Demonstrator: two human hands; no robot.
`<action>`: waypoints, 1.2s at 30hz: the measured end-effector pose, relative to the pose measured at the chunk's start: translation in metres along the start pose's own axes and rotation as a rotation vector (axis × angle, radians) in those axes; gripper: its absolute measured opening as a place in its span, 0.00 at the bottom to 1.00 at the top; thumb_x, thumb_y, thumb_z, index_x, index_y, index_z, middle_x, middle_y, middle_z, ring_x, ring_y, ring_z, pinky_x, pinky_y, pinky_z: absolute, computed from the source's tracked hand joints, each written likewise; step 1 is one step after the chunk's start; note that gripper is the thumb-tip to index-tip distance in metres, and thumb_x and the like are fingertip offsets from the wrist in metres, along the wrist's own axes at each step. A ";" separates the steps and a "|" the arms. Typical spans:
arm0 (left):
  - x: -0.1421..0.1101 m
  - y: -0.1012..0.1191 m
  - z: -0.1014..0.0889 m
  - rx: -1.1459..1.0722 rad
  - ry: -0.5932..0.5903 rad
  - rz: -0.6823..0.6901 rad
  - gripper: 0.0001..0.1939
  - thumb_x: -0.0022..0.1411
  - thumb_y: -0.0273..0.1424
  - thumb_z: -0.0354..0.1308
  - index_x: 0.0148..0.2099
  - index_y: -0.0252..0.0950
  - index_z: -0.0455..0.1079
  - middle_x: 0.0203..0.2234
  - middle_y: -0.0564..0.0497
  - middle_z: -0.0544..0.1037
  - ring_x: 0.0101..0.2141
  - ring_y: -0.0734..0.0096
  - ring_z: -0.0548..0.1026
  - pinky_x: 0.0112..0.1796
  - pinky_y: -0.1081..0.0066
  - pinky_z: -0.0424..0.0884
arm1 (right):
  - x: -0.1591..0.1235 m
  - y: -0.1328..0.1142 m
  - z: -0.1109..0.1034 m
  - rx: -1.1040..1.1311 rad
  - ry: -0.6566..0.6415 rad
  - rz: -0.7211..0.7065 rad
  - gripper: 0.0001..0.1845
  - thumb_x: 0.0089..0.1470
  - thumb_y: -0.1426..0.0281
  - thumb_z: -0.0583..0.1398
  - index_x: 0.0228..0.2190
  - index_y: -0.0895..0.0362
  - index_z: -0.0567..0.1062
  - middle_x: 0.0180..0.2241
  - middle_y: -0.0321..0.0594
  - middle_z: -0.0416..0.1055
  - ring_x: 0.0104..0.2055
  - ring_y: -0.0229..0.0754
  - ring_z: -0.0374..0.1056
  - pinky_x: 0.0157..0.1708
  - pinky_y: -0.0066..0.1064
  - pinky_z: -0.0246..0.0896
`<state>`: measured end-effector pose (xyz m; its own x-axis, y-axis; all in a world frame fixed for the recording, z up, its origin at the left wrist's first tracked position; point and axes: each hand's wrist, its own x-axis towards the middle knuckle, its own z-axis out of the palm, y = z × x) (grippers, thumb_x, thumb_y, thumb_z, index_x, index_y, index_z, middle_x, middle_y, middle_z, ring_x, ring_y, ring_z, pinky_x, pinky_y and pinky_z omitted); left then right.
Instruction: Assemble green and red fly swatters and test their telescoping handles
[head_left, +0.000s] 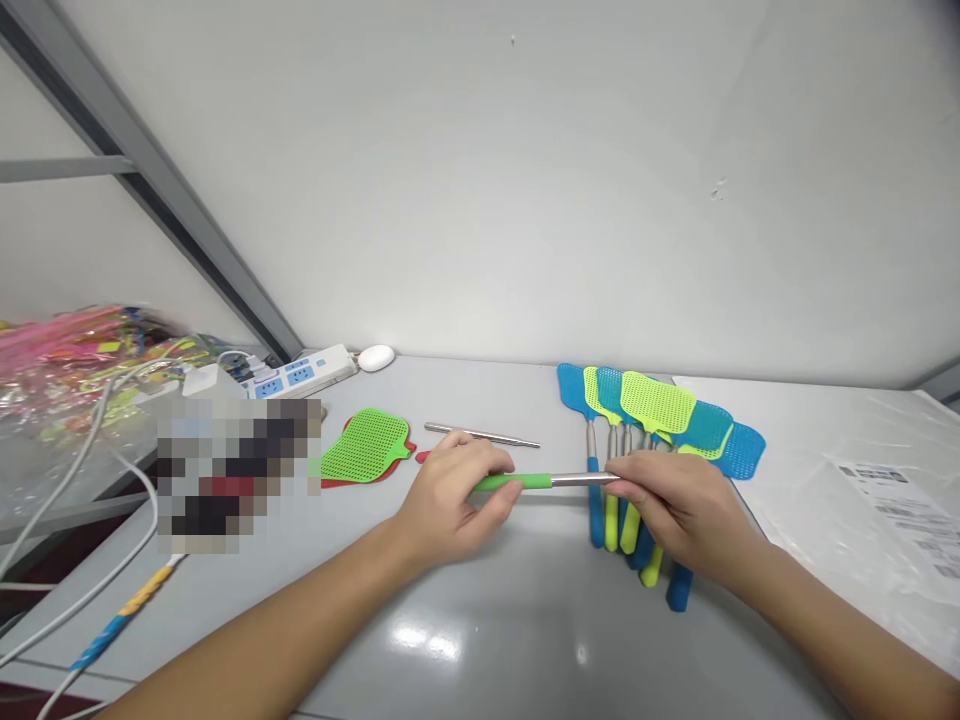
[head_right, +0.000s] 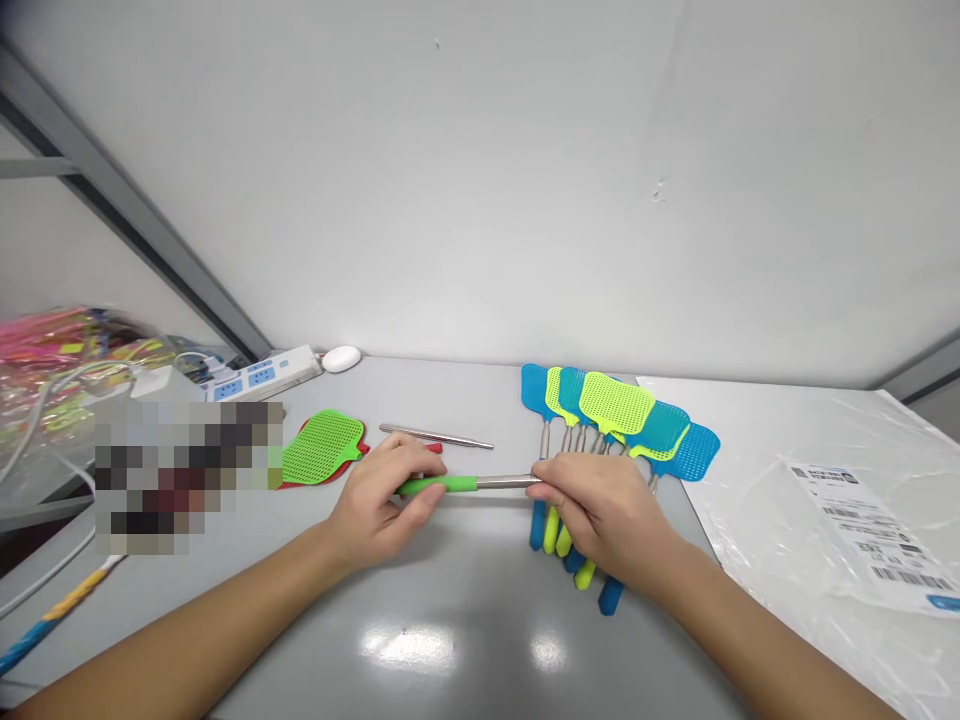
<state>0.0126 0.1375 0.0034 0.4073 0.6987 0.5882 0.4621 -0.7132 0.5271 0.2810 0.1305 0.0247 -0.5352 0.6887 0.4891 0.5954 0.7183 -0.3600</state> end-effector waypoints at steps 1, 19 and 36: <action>-0.001 -0.003 -0.001 -0.014 0.006 -0.032 0.03 0.63 0.30 0.53 0.38 0.39 0.68 0.24 0.53 0.71 0.27 0.69 0.66 0.33 0.67 0.63 | -0.001 0.000 0.000 -0.003 0.024 0.005 0.12 0.64 0.69 0.52 0.33 0.56 0.74 0.23 0.36 0.71 0.23 0.36 0.65 0.24 0.28 0.56; -0.003 0.005 -0.010 -0.189 0.113 0.113 0.09 0.60 0.35 0.50 0.28 0.41 0.61 0.16 0.54 0.61 0.19 0.68 0.58 0.26 0.65 0.55 | -0.011 0.014 -0.001 0.225 0.143 0.264 0.14 0.64 0.64 0.52 0.30 0.54 0.72 0.19 0.33 0.63 0.21 0.36 0.61 0.20 0.28 0.54; -0.003 0.021 -0.010 -0.160 -0.386 -0.039 0.09 0.64 0.31 0.45 0.30 0.40 0.60 0.21 0.53 0.67 0.22 0.70 0.60 0.28 0.68 0.59 | -0.004 0.009 -0.017 0.072 0.015 0.096 0.08 0.60 0.65 0.57 0.33 0.50 0.76 0.24 0.36 0.75 0.23 0.41 0.71 0.20 0.29 0.63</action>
<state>0.0131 0.1196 0.0189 0.6713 0.6740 0.3085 0.3675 -0.6641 0.6511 0.2985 0.1325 0.0336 -0.4686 0.7533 0.4615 0.5986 0.6549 -0.4613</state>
